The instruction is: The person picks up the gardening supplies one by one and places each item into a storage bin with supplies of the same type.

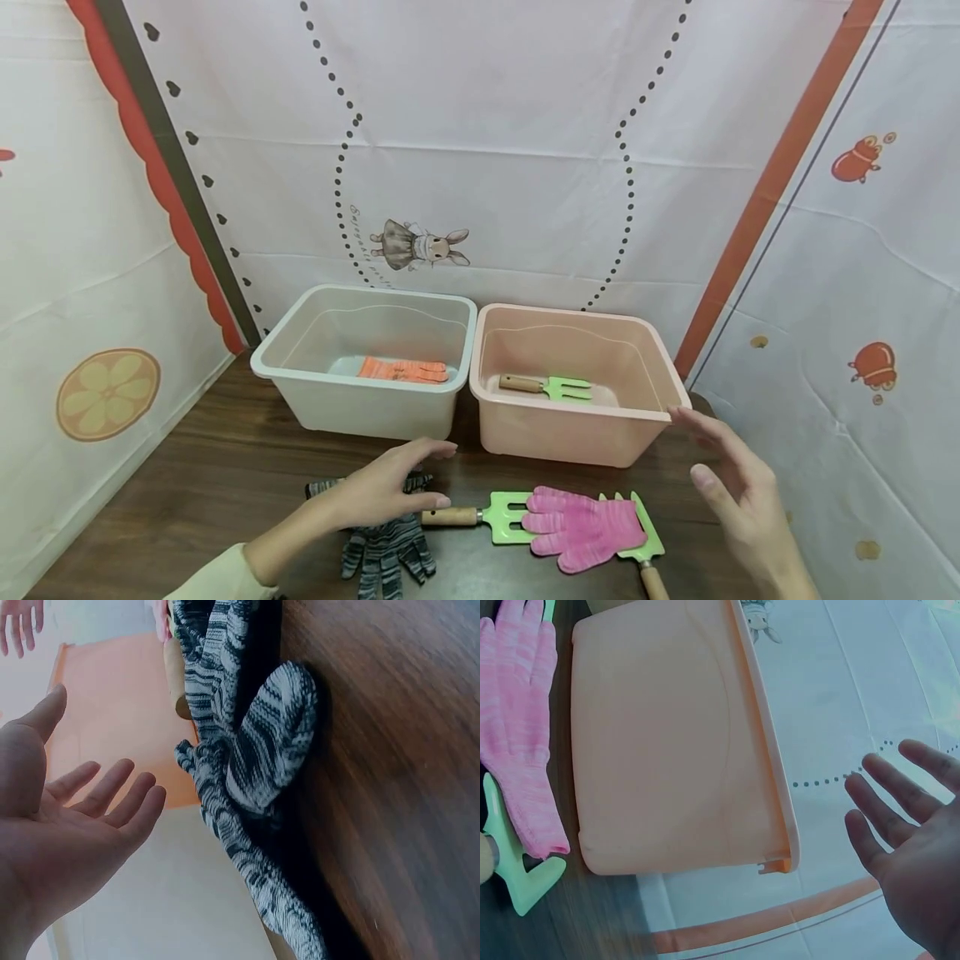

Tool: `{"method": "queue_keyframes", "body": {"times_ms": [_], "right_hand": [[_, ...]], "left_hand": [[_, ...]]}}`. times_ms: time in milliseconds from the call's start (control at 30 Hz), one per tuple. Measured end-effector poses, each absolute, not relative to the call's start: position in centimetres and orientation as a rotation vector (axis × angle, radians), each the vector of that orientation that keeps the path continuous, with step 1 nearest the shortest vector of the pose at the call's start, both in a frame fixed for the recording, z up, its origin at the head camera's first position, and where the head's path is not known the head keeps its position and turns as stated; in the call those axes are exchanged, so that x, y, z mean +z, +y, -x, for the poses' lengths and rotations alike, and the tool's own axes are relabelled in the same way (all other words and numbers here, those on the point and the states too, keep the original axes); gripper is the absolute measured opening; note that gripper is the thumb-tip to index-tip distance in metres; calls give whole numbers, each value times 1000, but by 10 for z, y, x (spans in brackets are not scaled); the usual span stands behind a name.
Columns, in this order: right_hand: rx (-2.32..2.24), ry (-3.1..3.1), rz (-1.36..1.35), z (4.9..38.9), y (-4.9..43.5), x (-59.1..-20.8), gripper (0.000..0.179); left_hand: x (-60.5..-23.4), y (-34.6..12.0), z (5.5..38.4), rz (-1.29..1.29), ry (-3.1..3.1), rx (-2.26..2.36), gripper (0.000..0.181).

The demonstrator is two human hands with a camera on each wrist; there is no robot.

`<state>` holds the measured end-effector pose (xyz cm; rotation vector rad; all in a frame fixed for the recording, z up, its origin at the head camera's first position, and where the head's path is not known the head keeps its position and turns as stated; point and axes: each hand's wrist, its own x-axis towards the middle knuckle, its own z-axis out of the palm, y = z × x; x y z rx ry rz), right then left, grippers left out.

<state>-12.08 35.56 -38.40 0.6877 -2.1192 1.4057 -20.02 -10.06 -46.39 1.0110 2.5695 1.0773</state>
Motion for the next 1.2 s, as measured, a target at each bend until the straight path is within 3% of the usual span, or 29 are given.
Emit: {"method": "queue_keyframes", "body": {"times_ms": [667,1200], "right_hand": [[1747,-1874,-876,170,381,-377,39],[1840,-2056,-508,187,394,-378,43]], "left_hand": [[-471,-88,201,-1030,2552,879,58],[-476,-83,206,-1015,2562,793,51]]}}
